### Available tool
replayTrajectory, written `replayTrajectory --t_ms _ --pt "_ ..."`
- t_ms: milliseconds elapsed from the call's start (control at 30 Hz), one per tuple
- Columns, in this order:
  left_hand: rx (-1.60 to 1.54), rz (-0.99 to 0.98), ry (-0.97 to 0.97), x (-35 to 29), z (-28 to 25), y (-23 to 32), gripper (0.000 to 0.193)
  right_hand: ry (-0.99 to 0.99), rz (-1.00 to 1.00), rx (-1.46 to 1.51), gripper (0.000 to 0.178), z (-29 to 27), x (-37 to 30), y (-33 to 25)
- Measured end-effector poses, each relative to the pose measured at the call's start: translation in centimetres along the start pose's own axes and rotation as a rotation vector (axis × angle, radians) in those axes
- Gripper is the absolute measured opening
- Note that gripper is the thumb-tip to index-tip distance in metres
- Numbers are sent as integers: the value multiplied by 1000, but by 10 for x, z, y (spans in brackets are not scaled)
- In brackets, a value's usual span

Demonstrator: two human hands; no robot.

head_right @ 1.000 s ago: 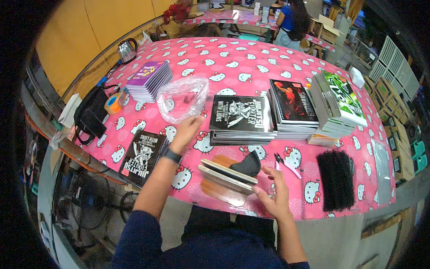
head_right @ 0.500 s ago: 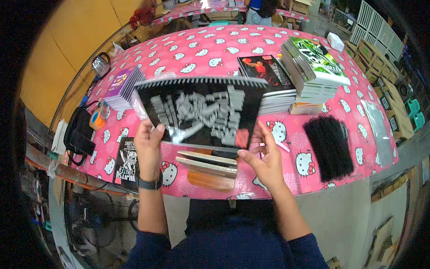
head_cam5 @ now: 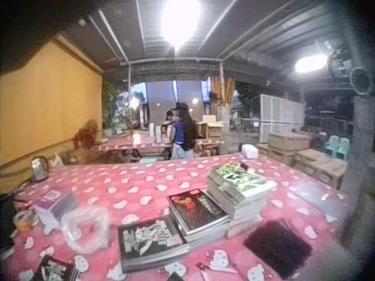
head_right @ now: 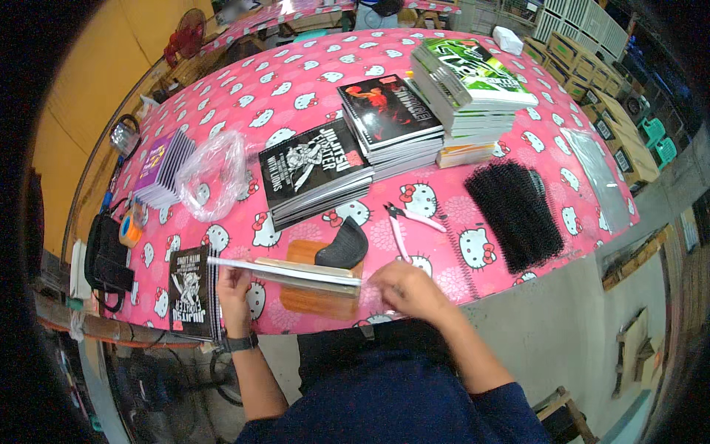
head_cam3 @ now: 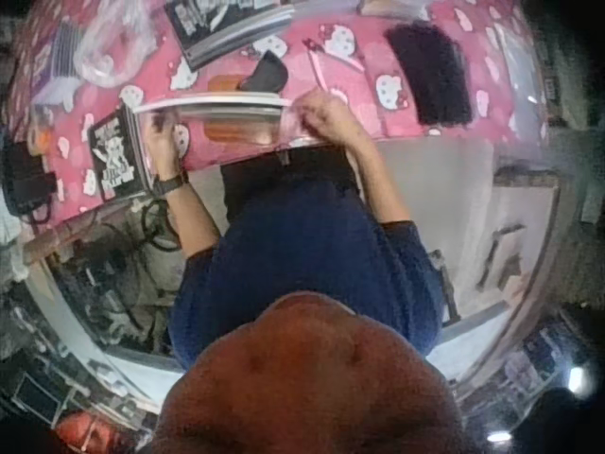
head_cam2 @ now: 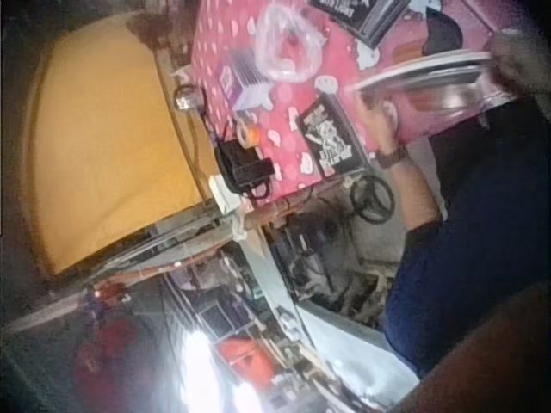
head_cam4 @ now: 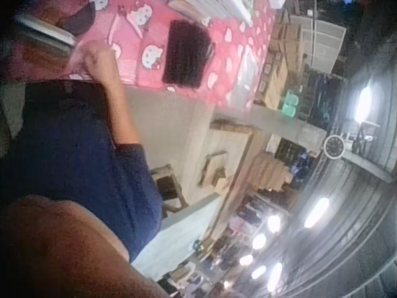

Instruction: The person binds books by inserting plastic coils into pre-punched holes in paper stacks and cover boards, and uses a crimping tool to secure the ends of the coils.

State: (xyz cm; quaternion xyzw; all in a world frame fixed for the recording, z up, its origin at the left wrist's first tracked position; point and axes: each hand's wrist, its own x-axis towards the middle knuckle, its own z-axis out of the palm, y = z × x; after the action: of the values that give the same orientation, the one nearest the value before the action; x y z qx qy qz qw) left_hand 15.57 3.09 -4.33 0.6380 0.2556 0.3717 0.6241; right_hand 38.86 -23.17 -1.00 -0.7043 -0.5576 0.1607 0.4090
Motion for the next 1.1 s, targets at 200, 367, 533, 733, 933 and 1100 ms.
replayTrajectory --t_ms 200,367,533,733,933,1100 --pt "-401 185 85 10 40 32 60 489 391 -598 17 -64 30 88" --pt "-105 94 236 20 59 49 41 458 408 -528 22 -73 24 89" --pt "-9 108 405 15 70 61 47 330 339 21 25 -66 16 -40" --pt "967 591 -140 -27 135 115 65 175 49 211 23 -36 19 -69" --pt "953 658 -94 -20 149 83 40 168 67 225 23 -34 25 -73" --pt "971 665 -109 -21 152 83 39 70 -11 214 23 -36 29 -71"
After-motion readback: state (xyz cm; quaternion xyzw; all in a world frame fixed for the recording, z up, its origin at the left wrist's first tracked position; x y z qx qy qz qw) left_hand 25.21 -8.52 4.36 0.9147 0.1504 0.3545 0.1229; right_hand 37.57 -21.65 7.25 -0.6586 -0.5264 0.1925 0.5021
